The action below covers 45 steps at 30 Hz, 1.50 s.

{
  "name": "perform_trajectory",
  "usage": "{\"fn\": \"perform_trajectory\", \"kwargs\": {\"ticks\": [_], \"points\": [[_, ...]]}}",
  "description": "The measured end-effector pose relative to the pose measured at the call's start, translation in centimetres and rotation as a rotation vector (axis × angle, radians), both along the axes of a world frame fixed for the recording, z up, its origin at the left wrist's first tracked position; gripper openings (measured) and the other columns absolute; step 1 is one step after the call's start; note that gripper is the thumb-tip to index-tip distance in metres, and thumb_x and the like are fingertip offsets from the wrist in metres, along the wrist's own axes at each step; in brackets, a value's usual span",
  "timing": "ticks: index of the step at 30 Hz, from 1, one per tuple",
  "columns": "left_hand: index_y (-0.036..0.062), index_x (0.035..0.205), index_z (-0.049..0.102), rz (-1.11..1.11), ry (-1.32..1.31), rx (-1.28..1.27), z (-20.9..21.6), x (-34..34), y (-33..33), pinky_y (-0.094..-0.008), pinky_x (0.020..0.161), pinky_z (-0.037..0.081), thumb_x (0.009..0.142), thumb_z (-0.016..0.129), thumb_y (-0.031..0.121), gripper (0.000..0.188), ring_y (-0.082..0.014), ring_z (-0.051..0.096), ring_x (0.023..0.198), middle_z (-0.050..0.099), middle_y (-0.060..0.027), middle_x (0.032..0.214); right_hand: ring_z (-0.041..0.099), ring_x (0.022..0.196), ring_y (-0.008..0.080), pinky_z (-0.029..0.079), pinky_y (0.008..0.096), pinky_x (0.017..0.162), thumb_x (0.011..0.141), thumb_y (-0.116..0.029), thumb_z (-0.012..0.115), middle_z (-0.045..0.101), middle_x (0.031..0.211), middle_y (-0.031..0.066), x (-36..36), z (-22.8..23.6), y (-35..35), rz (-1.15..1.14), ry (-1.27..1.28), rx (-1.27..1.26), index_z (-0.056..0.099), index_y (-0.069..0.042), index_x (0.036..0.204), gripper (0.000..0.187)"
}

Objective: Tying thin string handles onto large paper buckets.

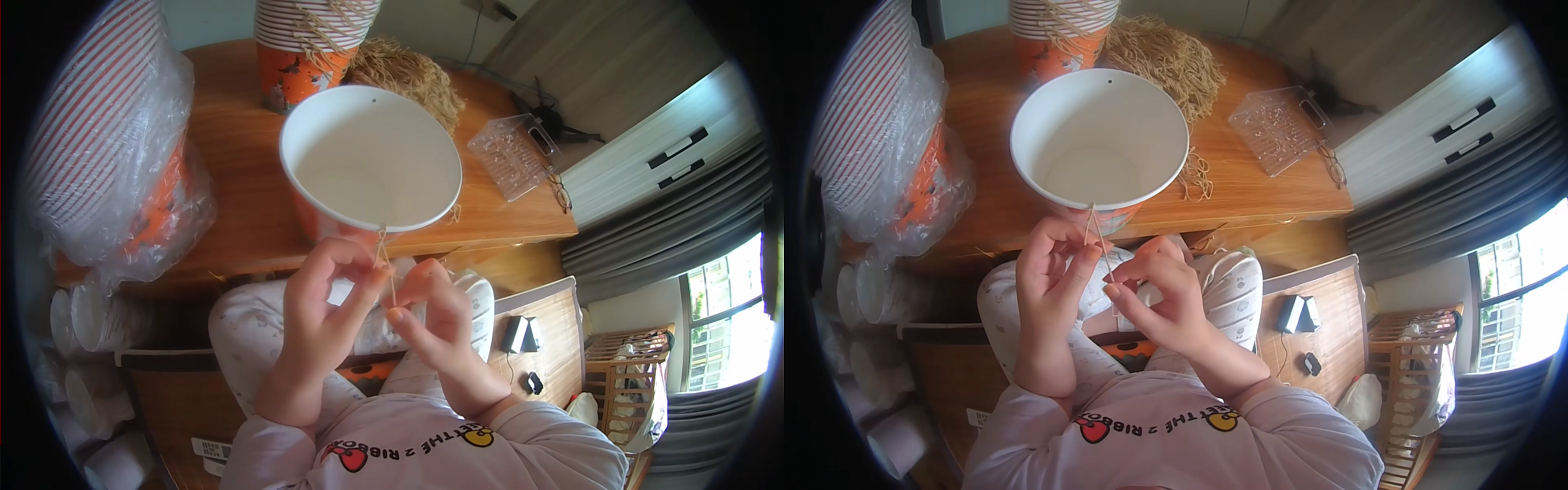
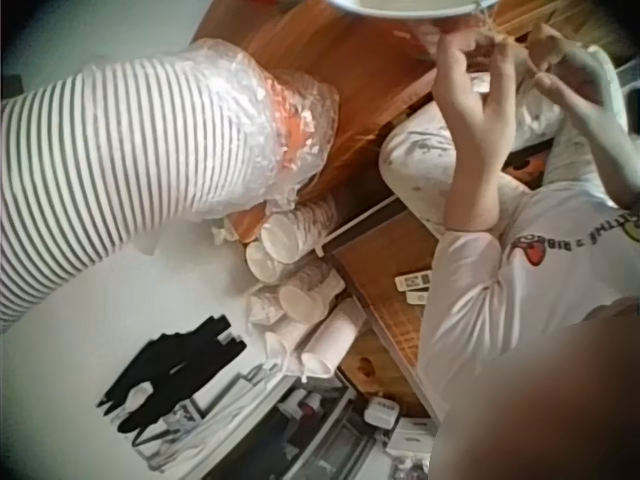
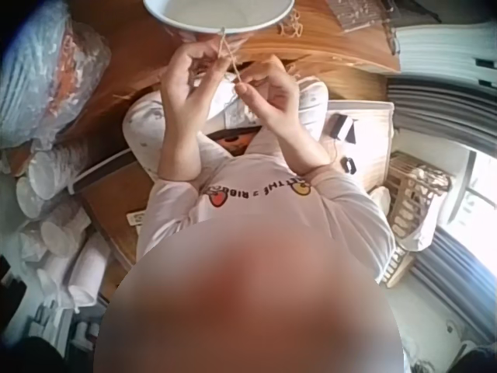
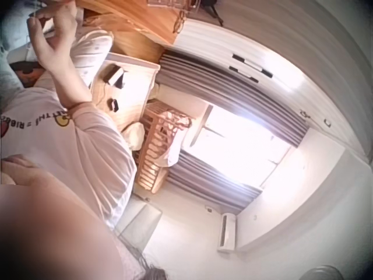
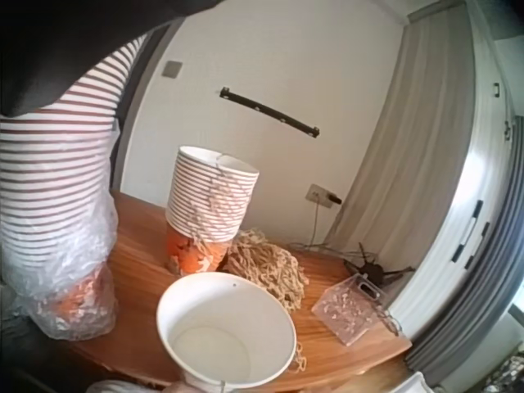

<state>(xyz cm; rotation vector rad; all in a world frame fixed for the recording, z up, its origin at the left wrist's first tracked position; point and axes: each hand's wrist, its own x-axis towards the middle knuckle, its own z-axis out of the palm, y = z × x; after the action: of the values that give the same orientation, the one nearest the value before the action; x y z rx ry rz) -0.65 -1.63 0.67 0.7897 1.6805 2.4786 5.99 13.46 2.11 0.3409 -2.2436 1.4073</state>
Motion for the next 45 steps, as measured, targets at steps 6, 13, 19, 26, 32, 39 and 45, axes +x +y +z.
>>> {"fn": "perform_trajectory", "kwargs": {"ticks": [6,13,19,26,32,39,45], "points": [[0.0015,0.099,0.052,-0.090,-0.133,0.157,-0.2,0.0,0.1,-0.0250,0.080,0.051,0.092,0.064,0.000,0.013,-0.0120,0.064,0.089,0.063,-0.0049,0.093,0.053,0.077,0.0225,0.039,0.0339,0.073,0.073,-0.011,0.079,0.062,0.079,0.0041,-0.4,0.4,-0.2,-0.238,0.156,0.196,0.068,-0.005,0.097,0.027],[0.0001,0.102,0.057,-0.136,-0.154,0.189,0.5,0.1,-0.2,-0.0237,0.082,0.050,0.090,0.065,-0.003,0.015,-0.0100,0.063,0.087,0.061,-0.0043,0.098,0.052,0.074,0.0183,0.039,0.0301,0.068,0.062,-0.009,0.084,0.061,0.079,-0.0008,-2.3,1.8,-0.1,-0.238,0.414,0.407,0.073,-0.009,0.096,0.036],[0.0002,0.106,0.058,-0.229,-0.092,0.273,-0.3,-0.7,-0.1,-0.0249,0.083,0.052,0.093,0.063,-0.001,0.015,-0.0121,0.063,0.093,0.061,-0.0072,0.103,0.050,0.074,0.0173,0.039,0.0284,0.065,0.060,-0.010,0.086,0.061,0.079,-0.0023,-2.7,2.1,-0.2,-0.218,0.458,0.404,0.076,-0.013,0.088,0.030],[-0.0032,0.108,0.061,-0.444,-0.231,0.425,-1.4,-1.6,-0.7,-0.0276,0.087,0.054,0.092,0.063,-0.001,0.016,-0.0153,0.065,0.099,0.067,-0.0114,0.107,0.051,0.079,0.0174,0.040,0.0281,0.066,0.059,-0.012,0.087,0.062,0.081,-0.0036,-3.4,2.4,-0.1,-0.191,0.505,0.429,0.075,-0.015,0.086,0.030],[-0.0048,0.104,0.063,-0.252,-0.202,0.315,-1.0,-1.4,-0.9,-0.0267,0.079,0.058,0.089,0.066,-0.004,0.016,-0.0187,0.070,0.091,0.070,-0.0120,0.099,0.051,0.080,0.0180,0.041,0.0290,0.070,0.061,-0.011,0.085,0.062,0.083,-0.0037,-4.0,3.6,0.0,-0.141,0.503,0.545,0.074,-0.015,0.088,0.029],[-0.0018,0.091,0.069,0.383,0.326,-0.114,0.0,-1.2,-1.2,-0.0287,0.062,0.055,0.073,0.080,-0.002,0.021,-0.0183,0.071,0.070,0.073,-0.0098,0.081,0.048,0.083,0.0191,0.039,0.0292,0.069,0.062,-0.014,0.083,0.055,0.083,-0.0048,-4.1,4.3,-0.5,-0.192,0.533,0.655,0.075,-0.019,0.090,0.029],[0.0015,0.087,0.069,0.707,0.689,-0.233,0.3,-1.6,-1.4,-0.0304,0.060,0.052,0.066,0.078,-0.008,0.025,-0.0232,0.069,0.066,0.071,-0.0084,0.076,0.046,0.081,0.0184,0.038,0.0293,0.066,0.062,-0.014,0.082,0.050,0.083,-0.0050,-4.7,4.5,-1.0,-0.207,0.572,0.668,0.076,-0.021,0.089,0.028]]}}
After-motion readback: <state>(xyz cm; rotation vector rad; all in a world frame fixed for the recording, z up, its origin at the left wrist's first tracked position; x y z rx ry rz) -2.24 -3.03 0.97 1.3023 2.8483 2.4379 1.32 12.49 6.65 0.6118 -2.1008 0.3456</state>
